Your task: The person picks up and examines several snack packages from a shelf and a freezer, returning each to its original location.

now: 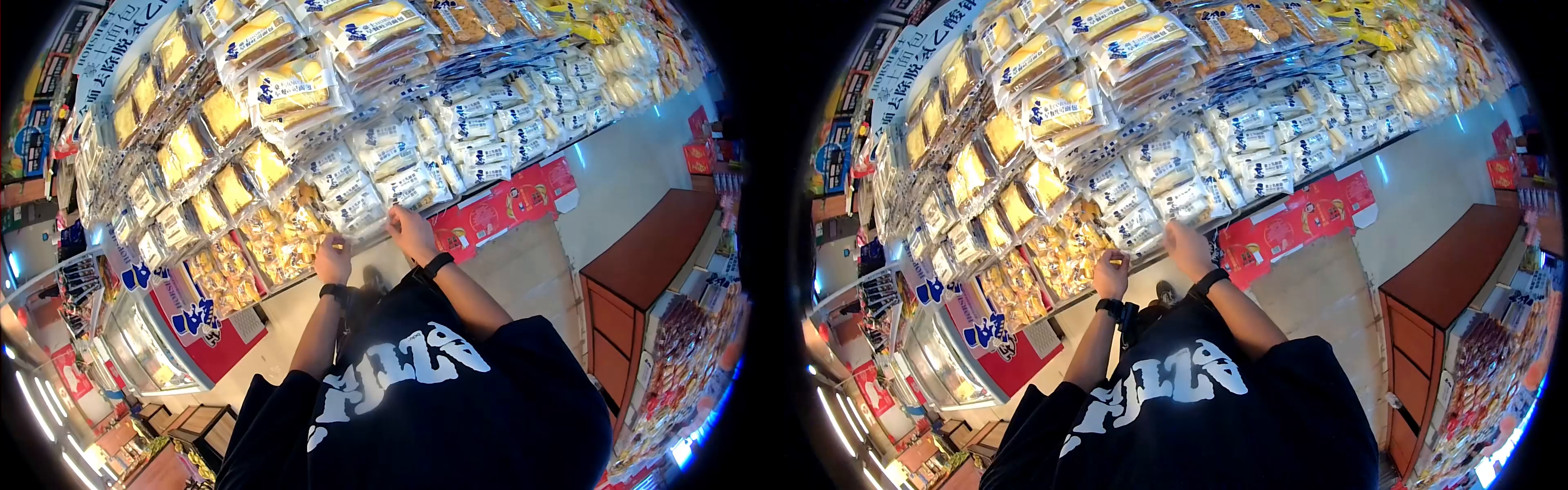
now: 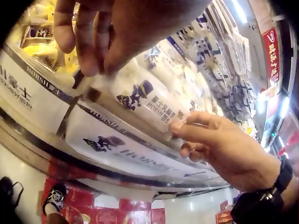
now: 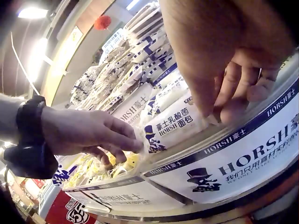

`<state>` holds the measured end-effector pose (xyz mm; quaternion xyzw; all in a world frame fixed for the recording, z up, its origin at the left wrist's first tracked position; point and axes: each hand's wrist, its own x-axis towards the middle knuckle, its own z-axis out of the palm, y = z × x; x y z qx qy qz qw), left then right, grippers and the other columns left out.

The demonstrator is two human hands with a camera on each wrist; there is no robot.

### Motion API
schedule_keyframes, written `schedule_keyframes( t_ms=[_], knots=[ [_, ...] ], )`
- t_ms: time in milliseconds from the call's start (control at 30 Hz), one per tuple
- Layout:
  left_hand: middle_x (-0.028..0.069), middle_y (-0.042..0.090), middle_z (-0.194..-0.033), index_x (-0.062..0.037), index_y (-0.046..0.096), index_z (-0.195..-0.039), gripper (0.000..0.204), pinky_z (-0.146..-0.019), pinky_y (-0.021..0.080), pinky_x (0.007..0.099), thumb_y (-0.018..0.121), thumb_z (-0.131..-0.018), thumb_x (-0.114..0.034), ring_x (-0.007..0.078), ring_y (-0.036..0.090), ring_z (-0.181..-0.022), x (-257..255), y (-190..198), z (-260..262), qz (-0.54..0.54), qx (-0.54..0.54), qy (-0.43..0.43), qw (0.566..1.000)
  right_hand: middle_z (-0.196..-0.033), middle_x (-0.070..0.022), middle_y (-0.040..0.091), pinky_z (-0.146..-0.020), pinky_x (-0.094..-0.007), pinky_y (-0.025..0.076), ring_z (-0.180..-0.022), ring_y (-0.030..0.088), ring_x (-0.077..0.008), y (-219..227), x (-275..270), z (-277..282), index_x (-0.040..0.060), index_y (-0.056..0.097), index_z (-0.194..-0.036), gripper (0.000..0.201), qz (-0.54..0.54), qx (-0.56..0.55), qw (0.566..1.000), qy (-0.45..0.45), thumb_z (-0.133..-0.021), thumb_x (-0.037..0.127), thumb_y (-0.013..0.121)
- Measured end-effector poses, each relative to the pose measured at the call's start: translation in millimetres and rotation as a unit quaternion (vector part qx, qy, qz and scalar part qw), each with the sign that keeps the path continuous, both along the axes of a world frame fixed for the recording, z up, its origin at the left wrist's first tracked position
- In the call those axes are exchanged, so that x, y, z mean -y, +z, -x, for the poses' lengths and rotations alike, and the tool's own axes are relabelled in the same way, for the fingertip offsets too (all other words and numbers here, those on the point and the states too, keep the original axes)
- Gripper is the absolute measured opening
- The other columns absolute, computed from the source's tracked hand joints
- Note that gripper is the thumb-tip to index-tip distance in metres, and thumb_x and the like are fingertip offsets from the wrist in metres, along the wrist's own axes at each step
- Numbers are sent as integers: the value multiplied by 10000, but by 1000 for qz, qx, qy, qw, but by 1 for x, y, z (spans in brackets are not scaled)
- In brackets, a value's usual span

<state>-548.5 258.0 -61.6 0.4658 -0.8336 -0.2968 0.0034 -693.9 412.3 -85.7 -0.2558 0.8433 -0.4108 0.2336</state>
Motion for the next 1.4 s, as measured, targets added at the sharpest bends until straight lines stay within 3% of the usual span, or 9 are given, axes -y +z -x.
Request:
schedule_keyframes(
  t_ms=[633,800,900,1000,1033,1133,1200,1300,1400],
  knots=[
    [83,720,-901,-45,665,-1031,210,-654,522,335,686,-896,-205,213,686,-730,-34,19,-42,-59,-91,92,990,-810,-89,666,-645,-391,511,-732,655,-284,18,-23,15,76,588,-1037,243,3,54,995,89,-858,175,718],
    [86,713,-861,-68,678,-994,147,-655,528,337,665,-895,-176,210,681,-707,-32,-4,-82,-72,-97,63,991,-679,-109,625,-562,-392,458,-656,637,-289,28,-13,-2,50,560,-834,201,-20,21,991,130,-851,171,721],
    [90,712,-832,-64,683,-978,140,-648,531,343,646,-905,-178,210,679,-684,-29,-29,-126,-79,-72,79,991,-694,-120,643,-565,-411,465,-651,638,-306,36,0,-29,62,579,-820,198,-41,60,979,191,-848,201,717],
    [147,719,-885,-97,694,-948,215,-734,537,415,620,-899,-293,330,699,-798,-31,-42,-180,-134,-85,131,979,-684,-122,663,-618,-434,509,-668,657,-332,22,15,-63,76,641,-844,260,-68,98,941,316,-857,327,708],
    [163,716,-890,-90,689,-945,255,-756,540,429,616,-899,-330,344,700,-824,-33,-58,-201,-167,-55,153,972,-608,-68,610,-494,-343,417,-515,571,-178,23,22,-76,39,628,-828,288,-74,98,920,371,-900,308,704],
    [173,719,-891,-45,690,-906,292,-774,545,406,594,-906,-321,319,702,-822,-38,-81,-263,-168,-65,131,975,-643,-48,610,-533,-337,424,-567,566,-166,29,42,-118,72,648,-876,299,-69,112,883,450,-895,365,705],
    [119,710,-783,-19,703,-864,261,-690,545,351,556,-905,-231,200,687,-708,-42,-87,-301,-264,-128,257,921,-631,-38,603,-529,-329,427,-551,553,-159,24,52,-148,72,659,-893,290,-49,86,874,475,-891,357,709],
    [113,713,-763,-29,725,-866,244,-645,540,344,561,-885,-209,201,687,-686,-38,-79,-355,-272,-133,384,872,-651,-56,614,-572,-315,460,-599,599,-166,29,70,-188,42,674,-962,323,-146,156,838,502,-883,353,721],
    [110,731,-835,-16,727,-987,279,-638,544,324,580,-887,-231,183,693,-697,-39,-91,-421,-243,-256,522,777,-690,-52,667,-566,-286,485,-588,608,-133,-45,73,-203,24,671,-940,285,-152,202,813,524,-892,300,723]
  ],
)
